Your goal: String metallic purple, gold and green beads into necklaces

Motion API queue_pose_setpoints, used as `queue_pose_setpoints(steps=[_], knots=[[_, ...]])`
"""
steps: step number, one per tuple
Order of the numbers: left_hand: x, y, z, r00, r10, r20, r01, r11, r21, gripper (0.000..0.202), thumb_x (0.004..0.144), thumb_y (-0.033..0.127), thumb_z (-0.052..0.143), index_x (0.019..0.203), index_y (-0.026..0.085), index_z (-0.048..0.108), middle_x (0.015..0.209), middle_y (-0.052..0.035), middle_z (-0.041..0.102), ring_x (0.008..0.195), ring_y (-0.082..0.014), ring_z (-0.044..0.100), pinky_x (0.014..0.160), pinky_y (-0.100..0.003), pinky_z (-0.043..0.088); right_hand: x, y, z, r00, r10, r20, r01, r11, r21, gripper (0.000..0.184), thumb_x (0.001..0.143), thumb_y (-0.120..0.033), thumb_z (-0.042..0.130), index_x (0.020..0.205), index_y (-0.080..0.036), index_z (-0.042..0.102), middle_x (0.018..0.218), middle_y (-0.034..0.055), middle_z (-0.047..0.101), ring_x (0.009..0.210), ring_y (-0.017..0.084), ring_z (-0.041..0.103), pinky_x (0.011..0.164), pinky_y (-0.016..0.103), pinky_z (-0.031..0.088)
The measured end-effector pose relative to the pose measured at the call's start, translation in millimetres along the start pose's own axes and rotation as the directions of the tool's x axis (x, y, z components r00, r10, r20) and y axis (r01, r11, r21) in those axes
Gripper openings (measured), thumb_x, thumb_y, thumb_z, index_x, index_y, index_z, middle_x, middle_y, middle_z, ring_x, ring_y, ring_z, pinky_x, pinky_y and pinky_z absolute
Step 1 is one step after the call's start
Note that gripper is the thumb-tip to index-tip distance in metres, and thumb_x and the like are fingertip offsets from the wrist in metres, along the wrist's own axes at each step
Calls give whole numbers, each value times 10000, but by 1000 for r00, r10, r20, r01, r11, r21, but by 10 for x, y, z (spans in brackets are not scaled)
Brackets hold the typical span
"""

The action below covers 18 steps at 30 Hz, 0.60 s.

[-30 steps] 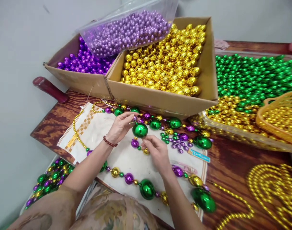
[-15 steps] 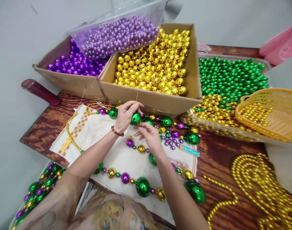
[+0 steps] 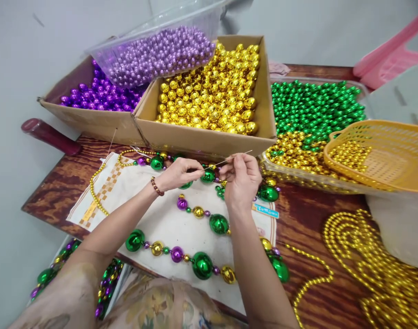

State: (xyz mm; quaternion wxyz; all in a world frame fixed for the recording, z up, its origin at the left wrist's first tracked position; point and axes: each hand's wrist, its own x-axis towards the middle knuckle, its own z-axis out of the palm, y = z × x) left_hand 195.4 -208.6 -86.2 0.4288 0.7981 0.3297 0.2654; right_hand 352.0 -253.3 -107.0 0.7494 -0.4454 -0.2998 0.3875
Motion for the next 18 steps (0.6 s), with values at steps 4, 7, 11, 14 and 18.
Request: queue_pose_setpoints(steps=[4,7,11,14,18], knots=[[-66,-12,-14,999,5,48,-6,1000,23,291,887,280,533,669,145,672,618,1,576,583,-101,463,574,-223,331,-145,80,11,959,144,243,-121,987,-108,194,802,-353,711,823,-188,612,696,-25,639,474,76,566,413,176,384],[-124,-49,-11,999,-7,52,7,1000,12,287,878,305,548,671,145,668,607,6,561,571,-99,446,565,-225,319,-212,141,46,960,158,232,-137,985,-103,248,857,-428,648,855,-203,544,714,-19,668,465,81,589,422,174,397],[-206,-127,-31,999,-31,29,30,999,29,257,861,293,550,690,150,678,602,7,559,563,-103,440,555,-230,304,-205,184,70,943,207,259,-201,978,-51,295,891,-506,595,918,-235,481,746,-12,698,533,105,646,449,172,448],[-244,-158,-55,999,-22,25,21,997,68,292,871,288,548,632,153,649,579,16,515,551,-97,408,559,-235,289,-202,215,72,913,233,335,-238,971,-25,305,830,-483,678,908,-225,534,787,2,700,594,121,659,466,193,486],[-271,-157,-62,999,-38,19,36,997,69,281,884,307,555,681,161,684,596,9,552,570,-106,446,569,-229,310,-229,251,78,903,254,347,-245,967,-69,320,844,-525,642,860,-217,557,763,-4,677,554,106,621,439,187,469]])
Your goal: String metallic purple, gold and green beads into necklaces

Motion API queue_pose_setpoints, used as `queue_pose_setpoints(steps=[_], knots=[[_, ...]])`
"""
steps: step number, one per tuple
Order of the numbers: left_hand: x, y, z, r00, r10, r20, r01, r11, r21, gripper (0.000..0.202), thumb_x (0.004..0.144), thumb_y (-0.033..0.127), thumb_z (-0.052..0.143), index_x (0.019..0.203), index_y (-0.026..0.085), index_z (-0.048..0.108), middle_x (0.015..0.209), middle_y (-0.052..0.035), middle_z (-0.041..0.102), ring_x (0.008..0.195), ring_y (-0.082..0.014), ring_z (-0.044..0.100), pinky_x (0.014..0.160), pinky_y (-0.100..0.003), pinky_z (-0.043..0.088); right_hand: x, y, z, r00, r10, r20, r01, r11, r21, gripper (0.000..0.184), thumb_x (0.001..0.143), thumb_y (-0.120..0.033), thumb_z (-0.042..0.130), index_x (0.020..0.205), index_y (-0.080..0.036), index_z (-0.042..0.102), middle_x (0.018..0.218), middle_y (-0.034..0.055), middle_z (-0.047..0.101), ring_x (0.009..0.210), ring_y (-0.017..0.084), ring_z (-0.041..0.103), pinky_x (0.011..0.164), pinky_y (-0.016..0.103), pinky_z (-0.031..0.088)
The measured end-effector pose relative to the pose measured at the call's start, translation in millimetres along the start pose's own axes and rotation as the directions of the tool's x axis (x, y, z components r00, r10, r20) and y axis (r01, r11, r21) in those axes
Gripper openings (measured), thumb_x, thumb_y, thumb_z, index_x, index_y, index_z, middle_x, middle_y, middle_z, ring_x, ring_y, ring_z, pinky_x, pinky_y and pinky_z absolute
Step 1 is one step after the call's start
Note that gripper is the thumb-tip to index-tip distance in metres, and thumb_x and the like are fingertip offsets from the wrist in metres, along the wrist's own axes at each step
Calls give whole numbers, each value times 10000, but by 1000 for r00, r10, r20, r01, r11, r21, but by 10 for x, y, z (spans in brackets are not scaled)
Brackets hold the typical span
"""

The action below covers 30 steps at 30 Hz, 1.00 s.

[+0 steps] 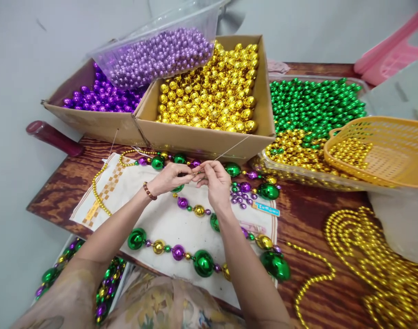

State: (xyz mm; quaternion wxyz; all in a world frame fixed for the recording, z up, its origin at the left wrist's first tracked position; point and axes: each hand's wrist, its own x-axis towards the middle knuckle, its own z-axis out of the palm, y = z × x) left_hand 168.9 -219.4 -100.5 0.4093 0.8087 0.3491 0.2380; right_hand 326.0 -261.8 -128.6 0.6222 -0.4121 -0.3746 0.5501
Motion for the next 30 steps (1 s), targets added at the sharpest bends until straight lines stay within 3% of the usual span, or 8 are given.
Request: queue_pose_setpoints(steps=[5,10,14,17,19,22,25,30], knots=[[-116,-69,62,995,-30,-93,29,999,-17,173,858,288,618,837,195,762,781,-42,719,690,-154,613,664,-240,418,6,-118,-35,996,-57,-71,60,997,44,337,855,-550,637,844,-231,530,559,-81,513,424,76,486,406,176,400],[-315,-175,282,957,-131,-257,116,991,-73,117,835,268,656,819,204,753,803,-45,730,737,-174,632,731,-269,442,62,-388,-145,964,-151,-219,170,983,71,339,834,-533,681,828,-241,509,521,-102,400,374,62,385,360,175,291],[-415,-201,605,846,-361,-391,210,902,-377,168,844,333,652,811,180,713,744,-28,686,713,-162,614,686,-255,441,92,-390,-119,967,-150,-205,159,987,26,367,833,-578,652,829,-240,509,516,-97,415,372,67,402,351,179,303],[-462,-256,800,741,-528,-415,215,772,-599,190,832,353,648,818,167,683,783,-28,679,771,-162,623,731,-261,463,71,-241,-62,979,-106,-174,110,994,14,356,839,-571,634,844,-227,541,519,-90,462,380,68,432,361,178,326],[-504,-308,846,707,-580,-404,232,730,-643,157,803,318,666,812,161,674,814,-31,677,803,-163,617,775,-272,465,35,-129,-34,984,-79,-162,78,997,-13,339,849,-553,621,859,-219,562,528,-85,493,382,68,450,368,178,348],[-592,-322,780,706,-575,-413,297,770,-565,156,771,244,685,906,167,692,923,-48,677,891,-182,608,834,-296,458,-27,-11,-7,987,-51,-153,43,998,-53,313,859,-521,606,861,-209,580,529,-77,527,385,72,480,371,177,370],[-644,-198,635,721,-423,-549,259,899,-352,220,855,272,620,1056,211,687,1094,-72,648,1071,-220,568,949,-347,418,-73,28,34,992,-24,-128,15,997,-73,285,869,-484,595,852,-200,590,528,-73,545,394,73,507,371,168,373],[-536,46,507,822,-158,-547,201,979,19,149,919,328,571,924,237,689,1066,-67,642,1120,-247,505,1066,-411,286,-97,31,134,997,-19,-81,16,999,-40,232,875,-424,598,854,-193,600,534,-74,553,388,68,509,377,165,386]])
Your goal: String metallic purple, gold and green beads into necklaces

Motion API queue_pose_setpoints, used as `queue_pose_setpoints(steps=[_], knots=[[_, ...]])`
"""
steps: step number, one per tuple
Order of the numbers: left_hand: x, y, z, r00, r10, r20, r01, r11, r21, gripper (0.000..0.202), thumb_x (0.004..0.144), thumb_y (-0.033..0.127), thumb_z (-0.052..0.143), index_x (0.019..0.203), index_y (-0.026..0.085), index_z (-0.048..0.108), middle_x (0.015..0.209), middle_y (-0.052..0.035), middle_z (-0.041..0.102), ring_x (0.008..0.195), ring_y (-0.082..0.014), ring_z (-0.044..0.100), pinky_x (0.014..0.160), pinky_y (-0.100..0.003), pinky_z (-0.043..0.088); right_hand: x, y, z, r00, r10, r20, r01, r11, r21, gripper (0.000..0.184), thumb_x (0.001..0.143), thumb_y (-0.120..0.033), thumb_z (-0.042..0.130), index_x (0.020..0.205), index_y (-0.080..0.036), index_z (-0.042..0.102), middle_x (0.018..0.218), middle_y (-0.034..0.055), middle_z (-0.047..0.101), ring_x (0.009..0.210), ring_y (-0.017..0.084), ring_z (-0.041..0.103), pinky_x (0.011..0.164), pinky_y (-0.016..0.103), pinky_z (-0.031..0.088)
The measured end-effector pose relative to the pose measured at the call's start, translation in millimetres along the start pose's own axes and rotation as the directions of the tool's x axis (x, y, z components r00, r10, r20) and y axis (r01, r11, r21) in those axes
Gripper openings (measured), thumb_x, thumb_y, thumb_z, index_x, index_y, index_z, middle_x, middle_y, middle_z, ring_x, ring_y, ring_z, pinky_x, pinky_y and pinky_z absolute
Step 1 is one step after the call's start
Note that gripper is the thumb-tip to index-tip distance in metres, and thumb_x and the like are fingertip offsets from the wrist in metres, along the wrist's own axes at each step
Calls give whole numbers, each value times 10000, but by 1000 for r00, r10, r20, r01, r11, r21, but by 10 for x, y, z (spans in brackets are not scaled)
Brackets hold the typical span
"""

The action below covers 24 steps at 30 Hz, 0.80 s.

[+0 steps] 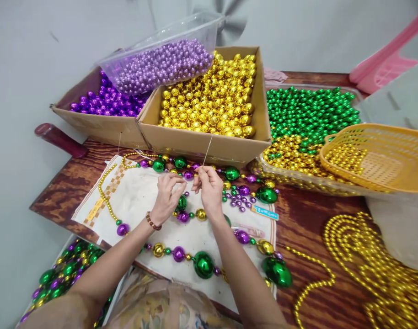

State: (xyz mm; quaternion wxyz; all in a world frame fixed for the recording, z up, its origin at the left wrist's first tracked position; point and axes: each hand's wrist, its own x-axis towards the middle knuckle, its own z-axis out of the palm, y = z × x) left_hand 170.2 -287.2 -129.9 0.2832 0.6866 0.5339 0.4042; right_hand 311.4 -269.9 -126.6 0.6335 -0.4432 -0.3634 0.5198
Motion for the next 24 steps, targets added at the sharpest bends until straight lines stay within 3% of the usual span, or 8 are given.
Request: queue_pose_setpoints(steps=[6,9,12,15,17,20,22,24], knots=[[66,-111,51,990,-102,98,101,995,17,219,933,311,533,765,197,615,1061,-72,613,1082,-252,497,998,-423,322,-6,51,-44,1000,18,23,-18,1000,2,254,874,-440,607,891,-187,615,586,-48,600,422,75,539,389,167,392],[39,-210,26,965,-232,123,213,965,154,208,919,269,534,745,186,613,1068,-74,622,1107,-275,476,985,-463,310,-35,118,-106,997,65,50,-64,998,-27,273,852,-450,628,897,-180,633,616,-35,612,459,85,563,408,175,427],[23,-262,-23,947,-276,164,214,924,317,185,919,274,538,791,199,648,1114,-68,634,1145,-295,453,968,-480,314,-114,209,-150,984,145,102,-139,988,-61,321,804,-459,668,946,-172,653,653,-18,635,522,113,613,443,197,490],[100,-263,-115,977,-180,113,125,916,381,145,924,283,543,918,223,674,1129,-74,633,1124,-287,475,964,-469,345,-229,292,-191,968,228,107,-220,972,-77,354,773,-484,687,915,-162,650,682,10,664,564,140,654,487,228,539],[254,-208,-203,1000,-23,3,21,933,359,170,942,297,523,1018,231,661,1110,-78,635,1089,-263,507,973,-447,370,-308,329,-222,960,263,101,-254,963,-92,354,784,-499,675,874,-158,648,682,23,667,563,146,658,471,219,520],[689,-6,-330,955,251,-158,-180,914,365,204,957,328,508,1069,227,646,1097,-84,642,1093,-247,523,998,-422,388,-409,351,-260,955,272,119,-250,953,-170,351,841,-495,617,910,-155,669,639,7,627,507,124,610,415,188,430],[1101,184,-365,924,355,-142,-264,861,435,213,958,338,504,1038,222,664,1091,-88,655,1105,-253,518,1000,-422,393,-456,352,-274,959,250,133,-213,947,-241,339,887,-475,566,935,-158,676,598,-20,570,468,100,541,416,184,387],[1564,368,-332,937,349,-19,-290,806,516,238,959,329,487,1002,201,683,1065,-97,675,1082,-262,532,981,-422,404,-482,347,-281,966,216,140,-167,940,-297,333,922,-459,521,929,-162,673,569,-42,503,466,90,479,440,190,367]])
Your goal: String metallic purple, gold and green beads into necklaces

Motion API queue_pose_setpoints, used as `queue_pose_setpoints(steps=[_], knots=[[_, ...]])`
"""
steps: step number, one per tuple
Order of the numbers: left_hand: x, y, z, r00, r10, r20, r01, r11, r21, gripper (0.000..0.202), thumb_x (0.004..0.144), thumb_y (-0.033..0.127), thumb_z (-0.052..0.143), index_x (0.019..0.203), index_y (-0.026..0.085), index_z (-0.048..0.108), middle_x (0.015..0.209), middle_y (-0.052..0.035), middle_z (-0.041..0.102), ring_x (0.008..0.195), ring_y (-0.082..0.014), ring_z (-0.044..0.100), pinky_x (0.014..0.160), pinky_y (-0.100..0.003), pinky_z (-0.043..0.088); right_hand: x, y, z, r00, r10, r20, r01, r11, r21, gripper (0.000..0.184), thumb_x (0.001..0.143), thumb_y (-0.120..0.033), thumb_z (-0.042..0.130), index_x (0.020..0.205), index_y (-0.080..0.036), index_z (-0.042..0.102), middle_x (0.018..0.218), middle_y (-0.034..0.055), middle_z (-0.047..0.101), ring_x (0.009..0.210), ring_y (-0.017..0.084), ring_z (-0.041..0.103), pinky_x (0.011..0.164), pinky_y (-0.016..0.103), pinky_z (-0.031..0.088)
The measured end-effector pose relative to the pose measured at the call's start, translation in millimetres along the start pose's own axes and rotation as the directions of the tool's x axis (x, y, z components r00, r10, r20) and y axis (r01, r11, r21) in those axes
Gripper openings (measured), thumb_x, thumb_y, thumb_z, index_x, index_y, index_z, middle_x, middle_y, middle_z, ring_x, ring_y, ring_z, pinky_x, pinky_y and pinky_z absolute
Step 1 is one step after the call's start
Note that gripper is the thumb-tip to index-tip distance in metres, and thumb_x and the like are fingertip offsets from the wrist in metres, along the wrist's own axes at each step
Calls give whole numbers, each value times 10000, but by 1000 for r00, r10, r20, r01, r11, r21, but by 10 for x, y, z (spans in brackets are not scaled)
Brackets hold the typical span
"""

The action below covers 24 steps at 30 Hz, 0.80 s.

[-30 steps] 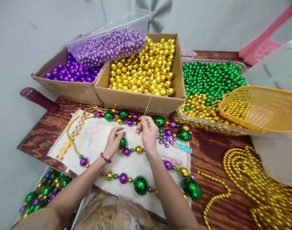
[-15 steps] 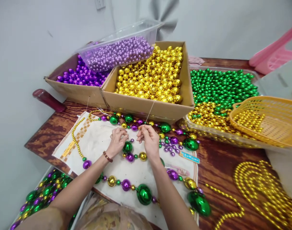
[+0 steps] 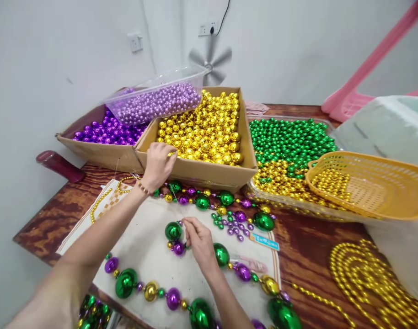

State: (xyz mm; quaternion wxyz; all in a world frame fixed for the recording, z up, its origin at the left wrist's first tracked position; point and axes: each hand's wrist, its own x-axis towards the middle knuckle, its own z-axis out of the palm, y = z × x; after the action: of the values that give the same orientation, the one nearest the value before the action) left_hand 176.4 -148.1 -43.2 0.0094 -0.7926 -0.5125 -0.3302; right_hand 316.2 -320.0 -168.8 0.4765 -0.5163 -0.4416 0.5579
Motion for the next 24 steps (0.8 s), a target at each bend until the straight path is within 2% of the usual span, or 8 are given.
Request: queue_pose_setpoints(steps=[3,5,9,12,16,19,21,24], knots=[[663,48,172,957,-92,274,53,988,146,294,960,325,456,991,155,694,1028,-139,695,989,-269,607,903,-414,451,-10,-3,-5,1000,-27,12,27,997,-79,342,951,-459,470,900,-172,651,558,-53,438,488,99,428,462,202,346],[972,71,330,910,-193,368,107,964,244,315,943,373,492,1031,143,689,1098,-175,685,1024,-305,623,895,-440,461,-7,-2,-10,999,-27,27,30,991,-134,339,959,-450,442,905,-178,637,568,-50,433,498,109,423,467,211,344],[1263,77,599,847,-278,452,158,945,286,378,812,430,689,1051,137,688,1157,-213,669,1098,-378,611,935,-512,445,-2,-3,-24,999,-19,49,28,980,-198,320,954,-407,406,963,-179,630,596,-39,455,519,128,462,485,222,371],[1318,51,670,832,-279,480,178,953,246,357,722,328,777,1001,120,697,1096,-218,683,1053,-380,627,922,-522,455,0,-35,-37,998,-2,59,14,978,-206,318,945,-388,398,973,-178,634,605,-34,468,527,134,488,490,226,382],[1249,15,513,852,-221,475,183,975,125,390,785,238,692,1155,121,656,1073,-165,682,971,-275,644,873,-413,503,8,-98,-53,998,4,66,8,983,-183,334,936,-366,395,1048,-166,638,634,-20,529,559,144,554,534,238,439],[980,18,235,922,-129,365,228,943,-242,448,833,234,639,1269,133,615,1144,-135,634,881,-193,643,791,-331,532,18,-104,-64,998,-2,63,10,991,-135,346,930,-361,407,1093,-160,637,676,-1,592,586,150,611,553,243,468],[668,42,30,957,-125,262,260,773,-579,415,804,229,684,1212,149,667,1142,-114,613,826,-160,636,756,-308,542,27,-79,-71,999,-14,46,18,995,-94,342,923,-373,430,1082,-160,644,689,10,617,593,156,634,516,235,455],[100,103,-207,943,-200,266,330,448,-831,370,754,226,763,1120,189,717,983,-58,657,790,-142,649,786,-294,548,35,-21,-80,1000,-20,-12,20,1000,0,325,899,-410,504,1028,-154,659,705,31,655,627,178,674,483,228,447]])
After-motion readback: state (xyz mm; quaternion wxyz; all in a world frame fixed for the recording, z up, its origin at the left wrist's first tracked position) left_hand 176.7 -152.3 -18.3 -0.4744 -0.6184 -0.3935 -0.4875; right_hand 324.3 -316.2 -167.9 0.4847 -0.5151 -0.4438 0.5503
